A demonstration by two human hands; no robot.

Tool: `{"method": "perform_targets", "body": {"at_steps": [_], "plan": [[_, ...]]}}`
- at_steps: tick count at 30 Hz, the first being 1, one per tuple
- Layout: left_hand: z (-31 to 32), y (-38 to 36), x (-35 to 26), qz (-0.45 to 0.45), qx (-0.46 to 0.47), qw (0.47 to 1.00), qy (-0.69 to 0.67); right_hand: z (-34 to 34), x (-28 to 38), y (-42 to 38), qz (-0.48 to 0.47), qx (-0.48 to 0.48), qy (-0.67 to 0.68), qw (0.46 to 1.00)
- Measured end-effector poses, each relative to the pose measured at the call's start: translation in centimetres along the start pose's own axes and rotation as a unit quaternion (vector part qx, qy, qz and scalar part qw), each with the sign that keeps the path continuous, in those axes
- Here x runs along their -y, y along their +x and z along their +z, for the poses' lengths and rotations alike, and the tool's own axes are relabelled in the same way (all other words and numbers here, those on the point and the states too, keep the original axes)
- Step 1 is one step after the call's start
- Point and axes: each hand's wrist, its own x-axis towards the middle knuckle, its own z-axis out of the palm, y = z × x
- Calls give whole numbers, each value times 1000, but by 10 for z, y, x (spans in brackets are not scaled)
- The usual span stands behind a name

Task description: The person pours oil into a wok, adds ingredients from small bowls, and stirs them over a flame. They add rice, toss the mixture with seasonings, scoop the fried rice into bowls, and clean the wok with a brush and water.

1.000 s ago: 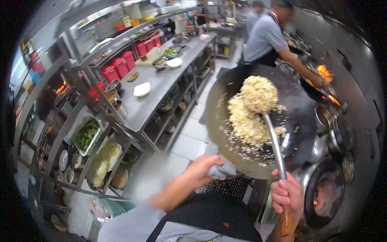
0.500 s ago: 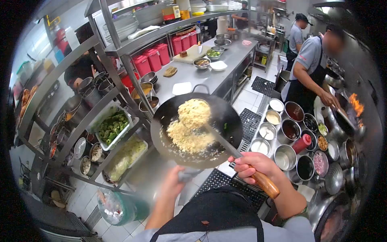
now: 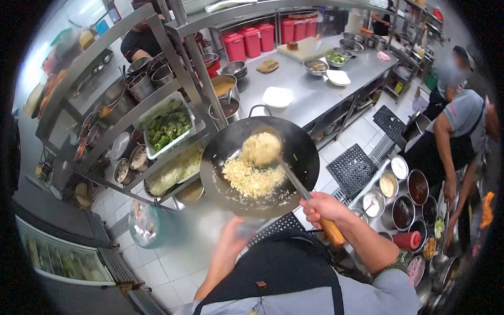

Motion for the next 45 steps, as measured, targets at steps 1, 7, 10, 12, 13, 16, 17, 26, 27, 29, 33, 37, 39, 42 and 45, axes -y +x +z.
{"method": "perform_targets", "body": {"at_steps": [1, 7, 10, 12, 13, 16, 17, 26, 27, 29, 33, 37, 39, 42, 45], "plan": [[0, 5, 5, -15, -12, 1000, 3, -10, 4, 3, 14, 18, 19, 1000], [15, 16, 25, -5, -22, 999, -50, -38, 36, -12, 33, 48, 16, 998], [16, 22, 29, -15, 0, 999, -49, -51, 35, -18, 5, 45, -71, 996], [15, 27, 27, -23, -6, 998, -53, -63, 4, -2, -20, -9, -174, 985], [15, 27, 29, -28, -7, 998, -58, -56, -4, 10, -42, -23, -171, 984], [14, 22, 20, -25, 24, 998, -47, -39, 8, 19, 35, 0, 7, 999], [12, 21, 16, -24, 25, 998, -47, -42, 4, 20, 40, 33, 52, 997], [-9, 26, -3, -51, 39, 997, -30, -11, -21, -1, -34, -34, -29, 998], [-14, 29, -1, -55, 45, 997, -34, -10, -31, 14, -41, -60, -51, 996], [-14, 31, -1, -50, 66, 996, -16, -5, -23, 26, -39, -75, 6, 996], [-18, 34, -5, -6, 116, 991, 69, -15, -14, 34, -7, 46, 176, 983], [-12, 35, -11, -91, 60, 992, -57, -12, -13, 21, 4, 53, 241, 969], [-14, 37, -12, -85, 66, 993, -50, -13, -4, 20, 12, 89, 251, 964], [-24, 42, -7, -14, 110, 992, 54, -15, 14, 26, 53, 133, 345, 928], [-27, 38, -7, 32, 138, 984, 107, -17, 38, 27, 46, 158, 374, 913]]}}
